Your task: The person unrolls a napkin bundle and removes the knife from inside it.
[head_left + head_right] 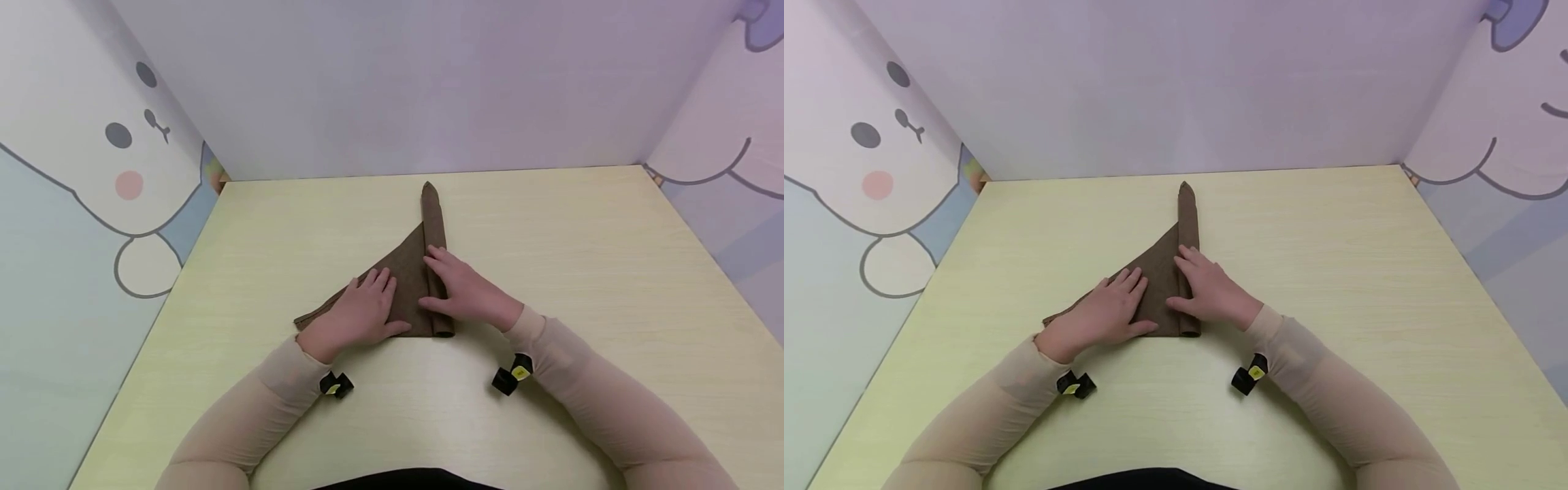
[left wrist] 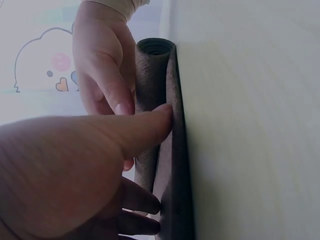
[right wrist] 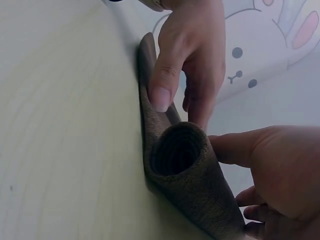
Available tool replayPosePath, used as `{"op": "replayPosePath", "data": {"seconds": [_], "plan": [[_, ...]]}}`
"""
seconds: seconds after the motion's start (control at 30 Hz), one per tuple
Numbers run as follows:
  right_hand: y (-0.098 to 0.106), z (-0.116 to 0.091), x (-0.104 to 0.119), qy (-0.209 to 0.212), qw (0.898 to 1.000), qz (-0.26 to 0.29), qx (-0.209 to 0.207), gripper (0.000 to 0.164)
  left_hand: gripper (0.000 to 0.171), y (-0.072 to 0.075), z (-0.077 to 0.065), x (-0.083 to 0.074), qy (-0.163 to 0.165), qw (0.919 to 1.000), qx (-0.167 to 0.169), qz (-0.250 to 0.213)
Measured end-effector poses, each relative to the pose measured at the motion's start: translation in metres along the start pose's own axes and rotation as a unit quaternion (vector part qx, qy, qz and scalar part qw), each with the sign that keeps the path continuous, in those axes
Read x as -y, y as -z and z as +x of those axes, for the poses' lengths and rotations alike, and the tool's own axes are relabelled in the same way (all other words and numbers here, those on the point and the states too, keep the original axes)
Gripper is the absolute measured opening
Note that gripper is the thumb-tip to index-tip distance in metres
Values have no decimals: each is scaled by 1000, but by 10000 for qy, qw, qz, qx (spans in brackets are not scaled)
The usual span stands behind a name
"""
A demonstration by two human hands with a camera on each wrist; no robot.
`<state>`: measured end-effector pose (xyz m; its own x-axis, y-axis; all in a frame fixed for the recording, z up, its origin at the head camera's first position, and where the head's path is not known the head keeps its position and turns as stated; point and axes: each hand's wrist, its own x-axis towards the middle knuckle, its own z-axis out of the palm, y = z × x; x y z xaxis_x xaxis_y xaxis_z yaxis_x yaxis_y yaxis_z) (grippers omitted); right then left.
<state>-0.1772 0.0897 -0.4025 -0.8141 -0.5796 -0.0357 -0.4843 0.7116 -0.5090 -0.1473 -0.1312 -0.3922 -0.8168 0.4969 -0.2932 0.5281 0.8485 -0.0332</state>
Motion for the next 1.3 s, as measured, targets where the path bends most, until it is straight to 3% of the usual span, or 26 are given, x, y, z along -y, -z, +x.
{"op": "replayPosePath", "data": {"seconds": [0.9,1.3], "plan": [[-2,-2,5,-182,9998,-32,13,86,96,-5,-6,5,111,9999,74,-49],[-1,-4,5,-326,9994,13,126,88,97,-7,-9,9,13,9999,-30,106]]}}
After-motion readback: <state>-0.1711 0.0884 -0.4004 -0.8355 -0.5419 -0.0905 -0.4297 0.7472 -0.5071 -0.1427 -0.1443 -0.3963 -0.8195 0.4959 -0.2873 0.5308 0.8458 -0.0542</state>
